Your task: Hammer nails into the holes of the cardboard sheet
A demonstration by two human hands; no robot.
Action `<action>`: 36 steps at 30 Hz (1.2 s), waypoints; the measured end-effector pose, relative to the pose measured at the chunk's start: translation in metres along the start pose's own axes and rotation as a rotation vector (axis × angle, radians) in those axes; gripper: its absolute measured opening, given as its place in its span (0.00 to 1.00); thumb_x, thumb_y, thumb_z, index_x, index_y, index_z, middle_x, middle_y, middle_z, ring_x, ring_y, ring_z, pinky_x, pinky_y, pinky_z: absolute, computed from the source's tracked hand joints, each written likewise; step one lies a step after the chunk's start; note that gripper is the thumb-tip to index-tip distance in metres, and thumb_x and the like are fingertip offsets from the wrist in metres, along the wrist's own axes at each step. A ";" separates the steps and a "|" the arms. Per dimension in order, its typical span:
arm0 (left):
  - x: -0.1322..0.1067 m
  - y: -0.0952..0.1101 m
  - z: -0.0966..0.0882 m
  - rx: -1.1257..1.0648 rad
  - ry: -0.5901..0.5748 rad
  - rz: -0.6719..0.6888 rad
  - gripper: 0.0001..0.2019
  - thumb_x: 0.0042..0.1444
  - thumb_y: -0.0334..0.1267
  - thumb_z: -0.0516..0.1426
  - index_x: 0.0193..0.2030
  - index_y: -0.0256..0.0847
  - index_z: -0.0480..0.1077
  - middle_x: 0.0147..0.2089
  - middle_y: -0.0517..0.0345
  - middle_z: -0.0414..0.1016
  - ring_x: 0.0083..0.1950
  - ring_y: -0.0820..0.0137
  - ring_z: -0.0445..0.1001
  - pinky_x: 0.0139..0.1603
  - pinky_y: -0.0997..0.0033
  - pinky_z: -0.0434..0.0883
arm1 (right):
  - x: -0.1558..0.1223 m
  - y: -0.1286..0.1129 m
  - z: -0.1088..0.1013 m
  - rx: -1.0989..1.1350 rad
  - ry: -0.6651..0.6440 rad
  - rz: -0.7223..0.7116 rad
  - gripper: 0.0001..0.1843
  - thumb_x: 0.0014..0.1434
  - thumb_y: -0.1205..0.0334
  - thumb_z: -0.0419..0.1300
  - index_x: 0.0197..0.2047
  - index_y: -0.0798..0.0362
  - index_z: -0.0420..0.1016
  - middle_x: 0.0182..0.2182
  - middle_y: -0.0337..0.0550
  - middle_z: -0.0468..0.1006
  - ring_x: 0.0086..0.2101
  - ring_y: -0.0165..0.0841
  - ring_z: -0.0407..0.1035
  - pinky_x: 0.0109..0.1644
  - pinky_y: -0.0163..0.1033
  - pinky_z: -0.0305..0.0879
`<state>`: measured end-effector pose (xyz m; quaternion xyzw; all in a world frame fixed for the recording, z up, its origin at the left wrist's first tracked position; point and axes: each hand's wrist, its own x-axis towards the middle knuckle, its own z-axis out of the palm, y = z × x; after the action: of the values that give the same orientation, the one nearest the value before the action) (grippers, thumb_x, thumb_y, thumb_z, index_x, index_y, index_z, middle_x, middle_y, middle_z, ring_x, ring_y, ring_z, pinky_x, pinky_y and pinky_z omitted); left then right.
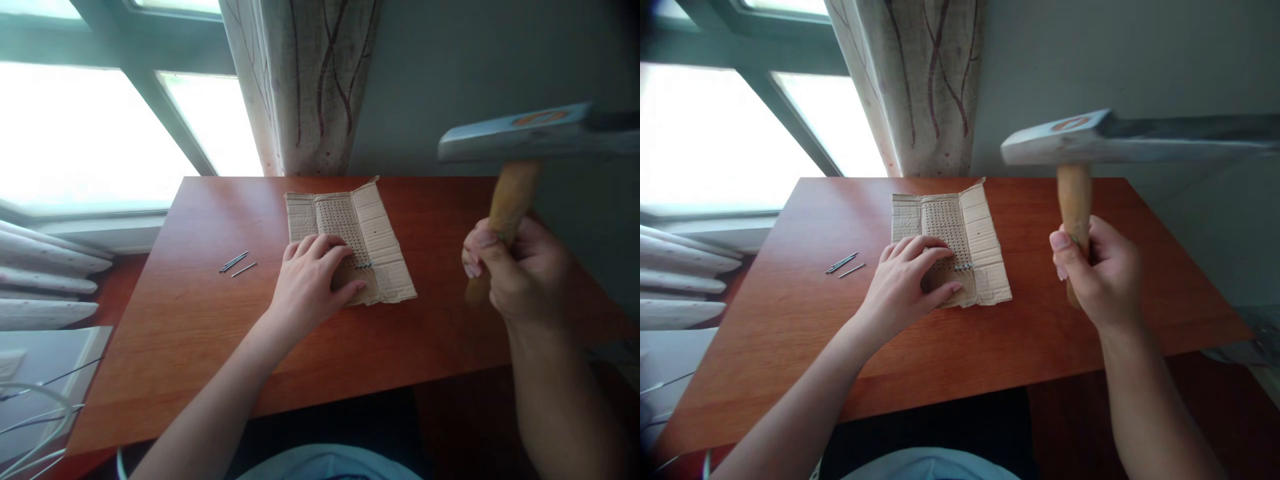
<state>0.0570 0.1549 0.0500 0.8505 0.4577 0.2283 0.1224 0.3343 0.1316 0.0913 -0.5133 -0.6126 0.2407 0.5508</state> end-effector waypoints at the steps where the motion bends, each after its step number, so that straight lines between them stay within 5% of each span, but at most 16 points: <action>1: 0.000 0.000 0.000 -0.006 0.005 0.002 0.19 0.60 0.50 0.64 0.54 0.45 0.74 0.60 0.51 0.76 0.60 0.54 0.72 0.58 0.50 0.65 | 0.005 0.004 0.007 0.126 0.044 0.020 0.18 0.63 0.51 0.67 0.27 0.48 0.67 0.17 0.32 0.61 0.16 0.27 0.54 0.18 0.37 0.49; 5: 0.000 -0.004 0.000 -0.106 0.063 0.035 0.14 0.61 0.44 0.64 0.52 0.44 0.75 0.57 0.51 0.78 0.58 0.55 0.74 0.58 0.50 0.68 | 0.023 0.016 0.032 0.382 0.098 0.021 0.30 0.62 0.45 0.66 0.20 0.49 0.55 0.15 0.29 0.51 0.13 0.23 0.47 0.16 0.36 0.41; 10: 0.002 -0.013 -0.009 -0.388 0.277 0.062 0.06 0.64 0.34 0.60 0.46 0.42 0.77 0.50 0.53 0.81 0.51 0.64 0.79 0.55 0.60 0.74 | 0.035 0.031 0.049 0.362 0.215 -0.054 0.30 0.61 0.42 0.66 0.21 0.49 0.56 0.14 0.29 0.55 0.13 0.23 0.52 0.14 0.35 0.47; 15: 0.004 -0.030 -0.022 -0.371 0.426 -0.080 0.07 0.62 0.32 0.61 0.45 0.42 0.78 0.47 0.56 0.82 0.49 0.66 0.80 0.55 0.64 0.75 | 0.037 0.044 0.055 0.378 0.251 -0.058 0.32 0.62 0.43 0.66 0.20 0.50 0.54 0.13 0.28 0.53 0.13 0.21 0.48 0.14 0.33 0.41; 23: 0.003 -0.056 -0.033 -0.312 0.504 -0.271 0.08 0.61 0.38 0.61 0.45 0.43 0.79 0.45 0.58 0.83 0.45 0.68 0.80 0.50 0.66 0.78 | 0.035 0.059 0.063 0.363 0.260 0.018 0.33 0.61 0.41 0.66 0.19 0.49 0.52 0.13 0.28 0.52 0.13 0.22 0.47 0.14 0.33 0.41; 29: -0.012 -0.082 -0.050 -0.069 0.408 -0.423 0.10 0.60 0.42 0.61 0.45 0.44 0.79 0.44 0.58 0.83 0.40 0.67 0.80 0.42 0.68 0.76 | 0.035 0.063 0.062 0.324 0.200 0.008 0.33 0.59 0.37 0.65 0.20 0.49 0.54 0.14 0.30 0.55 0.15 0.25 0.54 0.17 0.34 0.54; 36: -0.053 -0.109 -0.050 0.475 -0.051 -0.478 0.15 0.67 0.48 0.52 0.47 0.47 0.78 0.46 0.53 0.83 0.40 0.58 0.81 0.34 0.65 0.66 | 0.028 0.062 0.061 0.356 0.233 0.045 0.33 0.59 0.40 0.66 0.20 0.49 0.52 0.13 0.28 0.51 0.13 0.22 0.47 0.15 0.34 0.41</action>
<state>-0.0723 0.1703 0.0336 0.7294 0.6813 0.0589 -0.0178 0.3046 0.1956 0.0331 -0.4459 -0.4810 0.2966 0.6941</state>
